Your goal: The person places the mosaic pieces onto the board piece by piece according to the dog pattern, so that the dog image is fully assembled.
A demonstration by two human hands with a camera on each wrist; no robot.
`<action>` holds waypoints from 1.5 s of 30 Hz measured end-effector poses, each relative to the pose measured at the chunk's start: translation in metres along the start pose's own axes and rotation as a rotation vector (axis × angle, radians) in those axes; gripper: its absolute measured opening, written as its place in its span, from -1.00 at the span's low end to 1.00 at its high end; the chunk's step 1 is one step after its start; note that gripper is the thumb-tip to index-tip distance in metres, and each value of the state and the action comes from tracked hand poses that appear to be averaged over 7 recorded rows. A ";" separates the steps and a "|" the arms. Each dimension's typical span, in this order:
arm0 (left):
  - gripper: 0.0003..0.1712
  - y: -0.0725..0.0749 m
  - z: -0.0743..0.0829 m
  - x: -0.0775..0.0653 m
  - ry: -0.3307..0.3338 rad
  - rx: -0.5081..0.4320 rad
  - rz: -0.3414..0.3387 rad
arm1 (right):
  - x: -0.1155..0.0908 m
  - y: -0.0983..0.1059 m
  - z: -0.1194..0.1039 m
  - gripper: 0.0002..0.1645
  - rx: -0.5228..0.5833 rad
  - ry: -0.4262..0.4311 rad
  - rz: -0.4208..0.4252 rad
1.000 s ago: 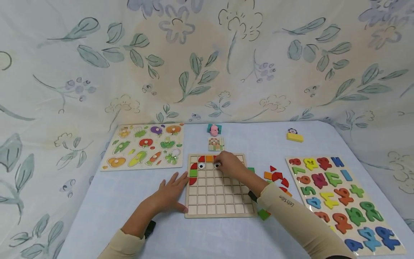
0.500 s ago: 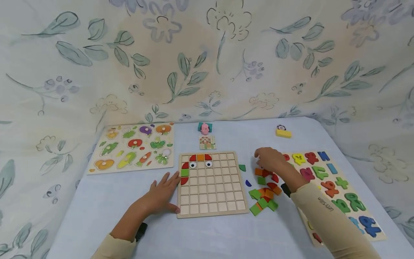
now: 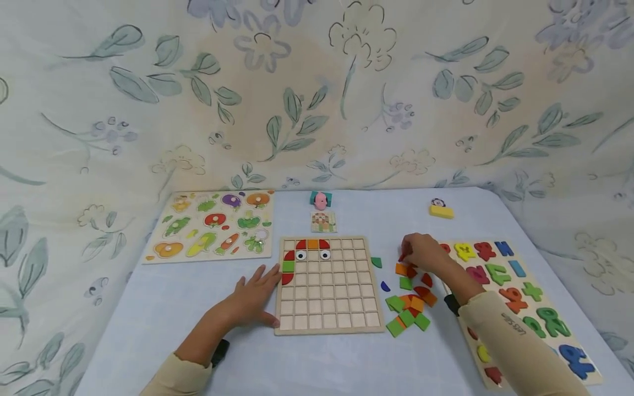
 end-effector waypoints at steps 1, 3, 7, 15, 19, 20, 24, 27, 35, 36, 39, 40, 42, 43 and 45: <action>0.23 -0.001 0.000 0.000 0.000 0.000 -0.003 | 0.001 -0.001 -0.002 -0.83 0.005 0.007 0.004; 0.23 -0.001 0.000 0.000 -0.004 -0.001 -0.008 | 0.001 -0.002 -0.013 -0.83 0.012 0.034 0.023; 0.24 -0.001 0.000 0.001 -0.019 0.009 0.001 | 0.001 -0.002 -0.064 -0.82 0.076 0.186 0.103; 0.24 -0.001 0.001 -0.001 -0.023 -0.010 0.010 | 0.009 -0.040 -0.180 -0.93 0.157 0.448 0.091; 0.23 -0.004 0.005 0.001 -0.027 -0.017 0.002 | 0.015 -0.058 -0.191 -0.92 0.058 0.452 0.098; 0.23 -0.005 0.005 0.001 -0.027 -0.015 -0.001 | 0.016 -0.061 -0.192 -0.92 0.047 0.450 0.095; 0.23 -0.005 0.006 0.002 -0.022 -0.008 -0.006 | 0.018 -0.066 -0.191 -0.89 0.036 0.466 0.094; 0.23 -0.002 0.004 0.002 -0.022 -0.009 0.004 | 0.019 -0.065 -0.194 -0.88 0.013 0.490 0.115; 0.26 -0.006 -0.006 -0.003 0.024 -0.024 0.026 | 0.018 -0.054 -0.201 -0.87 -0.035 0.537 0.163; 0.27 -0.006 -0.006 -0.003 0.024 -0.027 0.027 | 0.017 -0.047 -0.195 -0.85 -0.018 0.516 0.158; 0.26 -0.003 -0.004 -0.002 0.009 -0.025 0.035 | 0.014 -0.021 -0.160 -0.81 -0.014 0.409 0.144; 0.26 -0.002 -0.003 -0.001 0.004 -0.024 0.036 | 0.012 -0.012 -0.144 -0.79 -0.033 0.362 0.126; 0.26 0.000 -0.002 0.000 -0.006 -0.015 0.040 | 0.006 0.001 -0.108 -0.74 -0.088 0.266 0.076; 0.26 0.001 -0.001 0.001 -0.008 -0.011 0.038 | 0.002 0.005 -0.090 -0.72 -0.119 0.218 0.043; 0.26 0.001 -0.001 0.002 -0.012 -0.004 0.029 | -0.008 0.009 -0.056 -0.66 -0.144 0.135 -0.032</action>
Point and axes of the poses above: each hand's wrist, its own x-axis towards the middle knuckle, its own y-axis out of the back of the hand, z = x × y, the point moved 7 cm from there along x, towards the middle knuckle, and after that the axes turned 11 degrees about z, right-handed, at the moved point
